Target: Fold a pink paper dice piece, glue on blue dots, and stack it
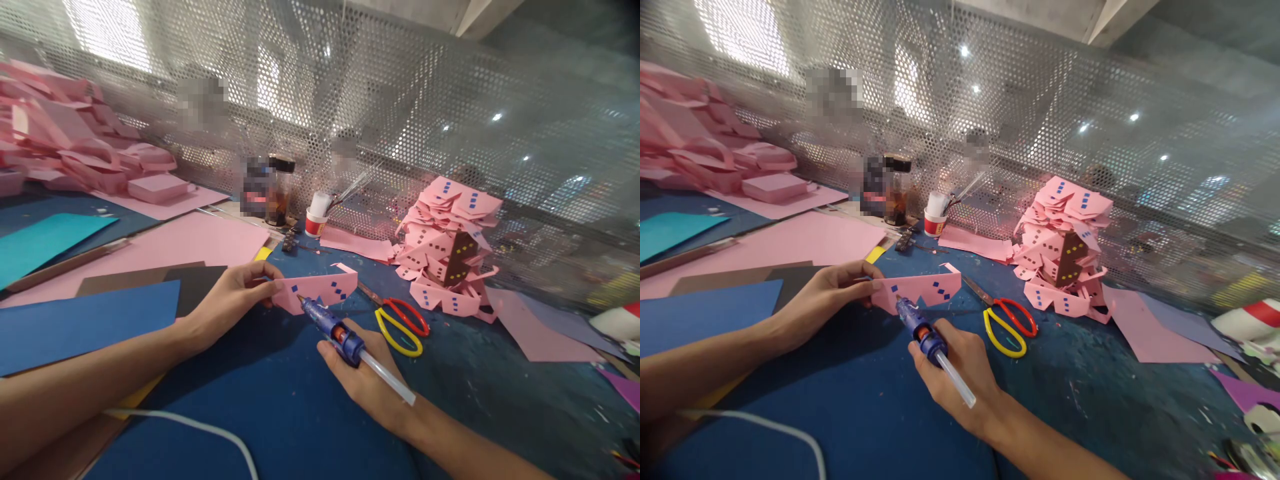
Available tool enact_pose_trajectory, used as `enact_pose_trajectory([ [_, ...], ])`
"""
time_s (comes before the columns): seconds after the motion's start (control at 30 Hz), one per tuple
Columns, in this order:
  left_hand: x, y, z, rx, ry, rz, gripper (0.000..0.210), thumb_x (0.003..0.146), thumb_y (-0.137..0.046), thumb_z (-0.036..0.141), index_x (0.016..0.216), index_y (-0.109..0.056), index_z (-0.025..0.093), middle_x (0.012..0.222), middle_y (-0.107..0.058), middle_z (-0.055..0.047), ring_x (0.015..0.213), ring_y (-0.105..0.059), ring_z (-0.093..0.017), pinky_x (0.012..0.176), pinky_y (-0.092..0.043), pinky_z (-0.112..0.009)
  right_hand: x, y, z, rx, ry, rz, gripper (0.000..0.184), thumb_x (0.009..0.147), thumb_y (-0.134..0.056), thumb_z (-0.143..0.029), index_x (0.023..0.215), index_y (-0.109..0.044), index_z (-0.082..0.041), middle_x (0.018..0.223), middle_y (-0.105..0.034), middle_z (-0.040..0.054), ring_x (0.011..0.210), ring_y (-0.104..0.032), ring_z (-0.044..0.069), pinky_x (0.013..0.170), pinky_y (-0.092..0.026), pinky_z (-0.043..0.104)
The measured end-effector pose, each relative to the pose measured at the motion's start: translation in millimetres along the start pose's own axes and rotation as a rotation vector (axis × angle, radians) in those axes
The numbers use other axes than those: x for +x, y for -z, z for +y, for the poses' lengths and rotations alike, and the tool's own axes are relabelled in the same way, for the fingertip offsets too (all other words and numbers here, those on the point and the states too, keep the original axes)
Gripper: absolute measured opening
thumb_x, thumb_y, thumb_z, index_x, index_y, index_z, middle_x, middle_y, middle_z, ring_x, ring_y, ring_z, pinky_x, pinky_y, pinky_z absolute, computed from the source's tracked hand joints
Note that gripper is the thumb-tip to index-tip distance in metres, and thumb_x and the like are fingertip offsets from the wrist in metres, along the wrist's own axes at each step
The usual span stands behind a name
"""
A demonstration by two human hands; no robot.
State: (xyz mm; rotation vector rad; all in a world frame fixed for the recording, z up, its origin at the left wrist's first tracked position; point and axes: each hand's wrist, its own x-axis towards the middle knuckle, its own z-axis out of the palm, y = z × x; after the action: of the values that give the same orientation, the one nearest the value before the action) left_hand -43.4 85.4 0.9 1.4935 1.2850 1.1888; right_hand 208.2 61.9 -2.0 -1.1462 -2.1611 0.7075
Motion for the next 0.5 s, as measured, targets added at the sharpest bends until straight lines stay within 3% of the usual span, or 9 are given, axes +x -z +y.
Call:
enact_pose_trajectory([
  [0.5,0.4,-1.0,0.9,-0.015,-0.002,-0.009,0.022,0.085,-0.068,0.04,0.086,-0.066,0.018,0.076,-0.066,0.0,0.069,-0.058,-0.014,0.066,-0.046,-0.025,0.1,-0.5,-0.2,0.019,-0.037,-0.022,0.028,0.092,-0.057,-0.034,0.071,-0.043,-0.022,0.059,-0.045,-0.0066,0.051,-0.038,0.009,0.05,-0.03,0.024],
])
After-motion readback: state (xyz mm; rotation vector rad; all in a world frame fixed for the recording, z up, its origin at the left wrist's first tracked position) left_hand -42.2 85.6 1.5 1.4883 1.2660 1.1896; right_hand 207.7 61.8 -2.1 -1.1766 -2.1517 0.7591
